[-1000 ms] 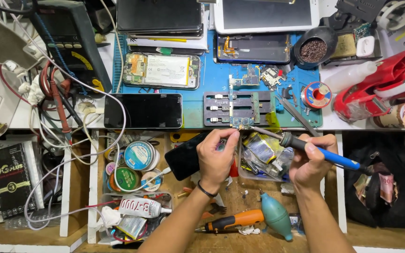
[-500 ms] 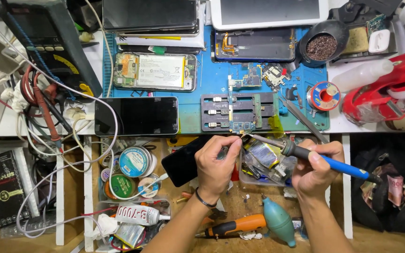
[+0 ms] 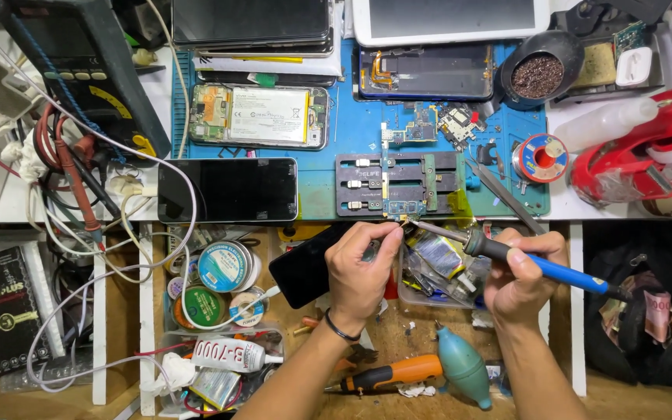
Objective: The person uses a soldering iron and solder wire to work on a small circuit board. They also use pliers to strip a wire and a small air blower to clean the board. The workspace is cluttered with various electronic components and tools.
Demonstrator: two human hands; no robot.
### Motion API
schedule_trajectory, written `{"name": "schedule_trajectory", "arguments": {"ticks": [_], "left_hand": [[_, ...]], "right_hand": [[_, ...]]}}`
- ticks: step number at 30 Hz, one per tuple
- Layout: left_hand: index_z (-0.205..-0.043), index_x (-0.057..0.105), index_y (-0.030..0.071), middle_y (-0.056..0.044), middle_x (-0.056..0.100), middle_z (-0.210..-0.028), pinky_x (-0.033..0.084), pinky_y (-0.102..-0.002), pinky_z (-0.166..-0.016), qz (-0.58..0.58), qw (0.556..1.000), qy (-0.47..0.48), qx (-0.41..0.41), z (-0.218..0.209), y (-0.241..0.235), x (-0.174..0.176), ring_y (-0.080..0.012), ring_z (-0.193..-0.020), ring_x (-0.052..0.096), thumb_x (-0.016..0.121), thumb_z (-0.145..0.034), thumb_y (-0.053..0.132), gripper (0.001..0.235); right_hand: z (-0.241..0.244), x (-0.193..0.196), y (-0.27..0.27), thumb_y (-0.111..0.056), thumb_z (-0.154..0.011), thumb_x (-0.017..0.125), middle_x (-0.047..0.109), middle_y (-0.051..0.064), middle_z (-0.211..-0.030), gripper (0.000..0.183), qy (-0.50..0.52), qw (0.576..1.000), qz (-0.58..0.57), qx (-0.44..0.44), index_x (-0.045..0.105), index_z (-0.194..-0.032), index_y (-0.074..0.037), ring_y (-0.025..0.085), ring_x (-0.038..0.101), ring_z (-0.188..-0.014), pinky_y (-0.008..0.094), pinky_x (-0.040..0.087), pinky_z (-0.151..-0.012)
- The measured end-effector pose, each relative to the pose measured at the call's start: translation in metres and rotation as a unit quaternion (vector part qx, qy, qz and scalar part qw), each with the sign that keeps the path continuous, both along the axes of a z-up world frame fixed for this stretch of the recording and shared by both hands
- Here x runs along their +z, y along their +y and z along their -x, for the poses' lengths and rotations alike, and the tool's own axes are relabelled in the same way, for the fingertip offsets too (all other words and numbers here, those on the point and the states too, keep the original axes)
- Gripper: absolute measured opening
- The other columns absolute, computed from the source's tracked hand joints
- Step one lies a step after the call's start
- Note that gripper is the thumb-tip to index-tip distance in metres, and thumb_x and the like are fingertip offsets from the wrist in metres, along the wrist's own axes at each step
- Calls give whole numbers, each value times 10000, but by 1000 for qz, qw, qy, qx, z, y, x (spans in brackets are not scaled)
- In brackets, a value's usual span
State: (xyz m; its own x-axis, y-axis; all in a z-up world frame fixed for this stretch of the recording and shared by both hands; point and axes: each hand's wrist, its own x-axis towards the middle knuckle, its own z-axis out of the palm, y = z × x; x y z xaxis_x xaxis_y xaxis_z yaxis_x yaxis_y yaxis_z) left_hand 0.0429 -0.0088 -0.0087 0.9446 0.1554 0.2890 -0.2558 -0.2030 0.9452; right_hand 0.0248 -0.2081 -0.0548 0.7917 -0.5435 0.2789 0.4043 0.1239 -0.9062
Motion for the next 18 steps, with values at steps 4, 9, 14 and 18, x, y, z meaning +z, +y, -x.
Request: {"name": "schedule_trajectory", "arguments": {"ticks": [4, 9, 14, 18], "left_hand": [[-905, 786, 40, -103, 749, -736, 584, -328, -633, 4, 1000, 1, 1, 0, 0, -1, -261, -694, 753, 782, -882, 27, 27], [-908, 787, 44, -100, 749, -735, 583, -321, -636, 2, 1000, 3, 4, 0, 0, 0, -255, -695, 751, 778, -886, 30, 28], [-905, 785, 42, -102, 754, -742, 586, -324, -637, -2, 1000, 0, 6, 0, 0, -1, -259, -698, 755, 783, -882, 30, 27], [-912, 778, 46, -97, 754, -743, 590, -325, -636, -13, 1000, -3, 8, 1, 0, -1, -241, -696, 753, 799, -864, 38, 53]], "right_hand": [[0, -3, -1, -159, -838, 643, 388, 19, -506, 168, -2, 1000, -4, 2, 511, -834, -55, 77, 366, -398, 205, 347, -437], [-1, -2, -1, -154, -840, 637, 382, 22, -506, 171, -2, 1000, -3, 14, 507, -832, -43, 78, 362, -398, 201, 349, -431], [-1, -2, 0, -151, -836, 642, 388, 26, -508, 171, -3, 1000, -1, 16, 507, -831, -47, 80, 363, -404, 200, 352, -431], [-1, -9, -4, -151, -842, 647, 397, 33, -515, 170, -10, 1000, 1, 13, 511, -836, -50, 80, 370, -418, 197, 353, -439]]}}
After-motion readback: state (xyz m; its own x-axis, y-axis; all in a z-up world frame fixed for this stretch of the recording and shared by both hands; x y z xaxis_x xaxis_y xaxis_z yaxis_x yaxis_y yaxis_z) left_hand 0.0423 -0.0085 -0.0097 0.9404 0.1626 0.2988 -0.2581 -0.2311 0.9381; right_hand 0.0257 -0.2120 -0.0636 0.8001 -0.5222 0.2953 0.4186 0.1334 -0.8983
